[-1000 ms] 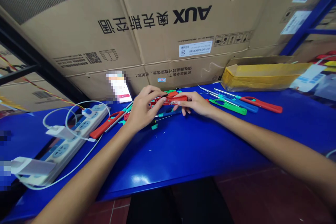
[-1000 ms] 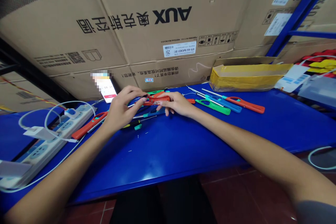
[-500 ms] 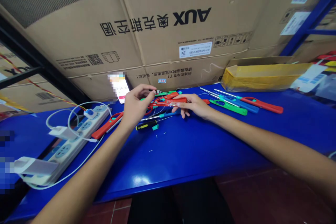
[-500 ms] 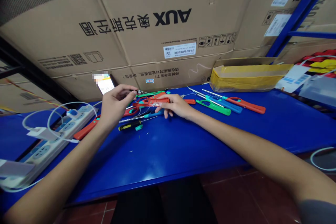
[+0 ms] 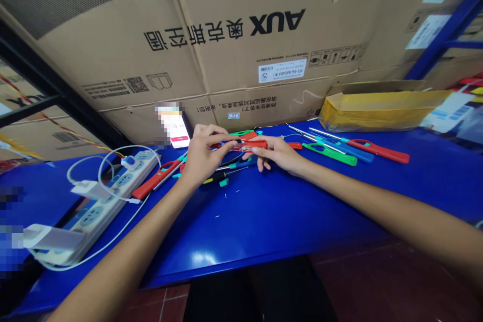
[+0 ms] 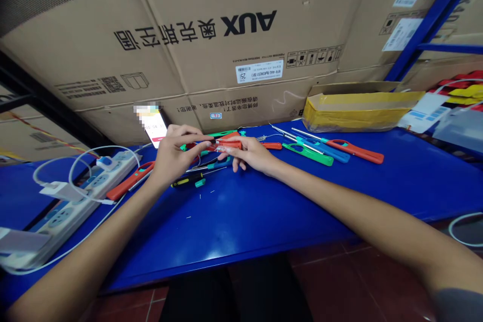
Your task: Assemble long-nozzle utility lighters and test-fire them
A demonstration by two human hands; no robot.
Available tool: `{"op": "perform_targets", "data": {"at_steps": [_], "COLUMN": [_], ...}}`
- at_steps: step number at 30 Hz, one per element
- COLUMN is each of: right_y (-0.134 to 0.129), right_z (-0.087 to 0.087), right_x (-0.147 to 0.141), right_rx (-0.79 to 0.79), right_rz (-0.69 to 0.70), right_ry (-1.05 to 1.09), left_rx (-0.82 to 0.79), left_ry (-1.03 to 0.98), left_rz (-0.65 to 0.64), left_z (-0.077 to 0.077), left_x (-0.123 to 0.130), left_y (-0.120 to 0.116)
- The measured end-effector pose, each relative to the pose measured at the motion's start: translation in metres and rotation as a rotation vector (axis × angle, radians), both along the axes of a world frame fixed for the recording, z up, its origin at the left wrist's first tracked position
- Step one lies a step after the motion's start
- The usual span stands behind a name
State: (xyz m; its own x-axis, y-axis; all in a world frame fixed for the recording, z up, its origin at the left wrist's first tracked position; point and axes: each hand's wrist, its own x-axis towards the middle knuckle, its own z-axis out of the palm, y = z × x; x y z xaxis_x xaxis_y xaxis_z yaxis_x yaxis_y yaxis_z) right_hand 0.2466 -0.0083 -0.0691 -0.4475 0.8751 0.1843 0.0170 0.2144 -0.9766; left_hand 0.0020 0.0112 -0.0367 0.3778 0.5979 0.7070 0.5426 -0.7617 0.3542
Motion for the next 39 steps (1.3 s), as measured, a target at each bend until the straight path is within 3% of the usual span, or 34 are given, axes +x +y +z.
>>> {"op": "perform_targets", "data": {"at_steps": [5,12,19,25,32,39], "right_y": [0.001,0.000,-0.002,-0.002,0.005,0.005], "right_z": [-0.002,-0.003,0.003,0.014,0.017,0.019], "right_x": [0.000,-0.001,0.002,0.011,0.019,0.022], "right_rx": [-0.003,0.046,0.048,0.109,0.167,0.037], "right_rz": [0.008,0.018,0.032,-0.057,-0.211,-0.079], "right_ry": [-0.026,-0.083,-0.109,-0.193,-0.175,-0.097], "left_rx": [-0.039,-0.201,-0.117,0.029,-0.189,-0.176], "left_ry": [-0.014,-0.247,-0.316,-0.129,-0.258,-0.482], "left_rz": [-0.048,-0.086,-0.156,-0.085,-0.084,0.060], "left_z": [0.004,0.006,0.013,0.014,0.006,0.004], "left_x": [-0.004,-0.003,-0.002,-0.008,-0.012,-0.022], "left_y": [0.004,0.002,-0.001,0.001,0.010,0.024]}}
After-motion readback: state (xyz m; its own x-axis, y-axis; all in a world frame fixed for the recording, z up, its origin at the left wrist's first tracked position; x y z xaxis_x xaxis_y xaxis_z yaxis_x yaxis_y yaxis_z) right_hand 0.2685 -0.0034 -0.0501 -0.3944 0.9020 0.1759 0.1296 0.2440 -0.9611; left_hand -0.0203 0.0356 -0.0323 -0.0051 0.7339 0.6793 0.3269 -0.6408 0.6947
